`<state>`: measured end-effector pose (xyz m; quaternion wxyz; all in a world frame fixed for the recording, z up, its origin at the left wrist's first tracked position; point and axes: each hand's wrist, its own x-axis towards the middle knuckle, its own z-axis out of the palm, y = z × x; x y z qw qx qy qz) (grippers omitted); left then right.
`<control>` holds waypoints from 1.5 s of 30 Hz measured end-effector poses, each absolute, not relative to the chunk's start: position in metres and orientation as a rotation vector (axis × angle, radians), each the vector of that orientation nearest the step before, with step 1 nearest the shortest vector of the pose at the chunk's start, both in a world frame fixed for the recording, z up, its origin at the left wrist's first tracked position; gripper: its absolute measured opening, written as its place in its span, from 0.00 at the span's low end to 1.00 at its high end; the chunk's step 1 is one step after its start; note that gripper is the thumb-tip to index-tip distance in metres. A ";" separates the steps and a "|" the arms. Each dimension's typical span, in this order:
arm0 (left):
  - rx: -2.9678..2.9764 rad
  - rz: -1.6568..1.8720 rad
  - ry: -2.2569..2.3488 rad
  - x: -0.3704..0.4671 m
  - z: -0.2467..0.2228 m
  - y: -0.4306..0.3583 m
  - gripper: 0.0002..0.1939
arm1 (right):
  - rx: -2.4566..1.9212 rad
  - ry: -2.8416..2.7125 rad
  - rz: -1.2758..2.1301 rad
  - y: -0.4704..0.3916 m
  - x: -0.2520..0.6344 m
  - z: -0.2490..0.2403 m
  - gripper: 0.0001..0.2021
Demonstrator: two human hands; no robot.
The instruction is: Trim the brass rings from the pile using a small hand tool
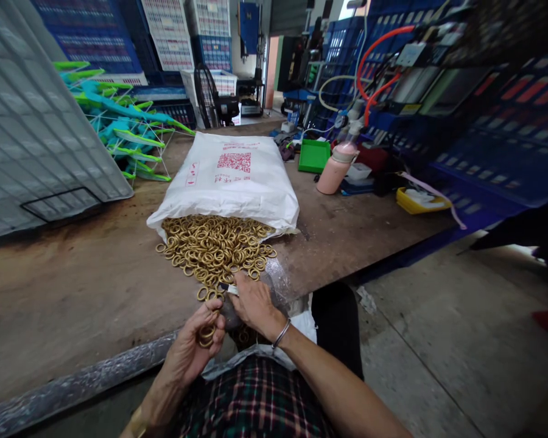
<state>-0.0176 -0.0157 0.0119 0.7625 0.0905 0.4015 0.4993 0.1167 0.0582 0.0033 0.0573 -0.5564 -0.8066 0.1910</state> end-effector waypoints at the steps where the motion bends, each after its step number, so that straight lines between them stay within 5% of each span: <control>1: 0.164 1.085 0.852 -0.018 0.012 -0.015 0.16 | -1.681 -2.445 0.589 0.059 0.118 0.002 0.09; 9: -0.003 1.174 0.873 -0.016 0.008 -0.006 0.14 | -1.386 -2.050 0.938 0.056 0.125 0.002 0.02; 21: 0.462 1.208 1.142 -0.002 0.005 -0.001 0.19 | -1.211 -1.796 1.300 0.049 0.122 0.010 0.07; 27: 0.831 1.131 1.402 -0.003 -0.002 -0.001 0.20 | -1.261 -1.879 1.240 0.053 0.124 0.012 0.09; 37: 0.595 1.116 1.061 0.000 0.003 0.001 0.15 | -1.282 -1.783 1.328 0.056 0.128 0.009 0.10; 45: 0.634 1.145 1.145 0.002 0.001 0.001 0.16 | -1.301 -2.386 0.849 0.048 0.141 0.005 0.06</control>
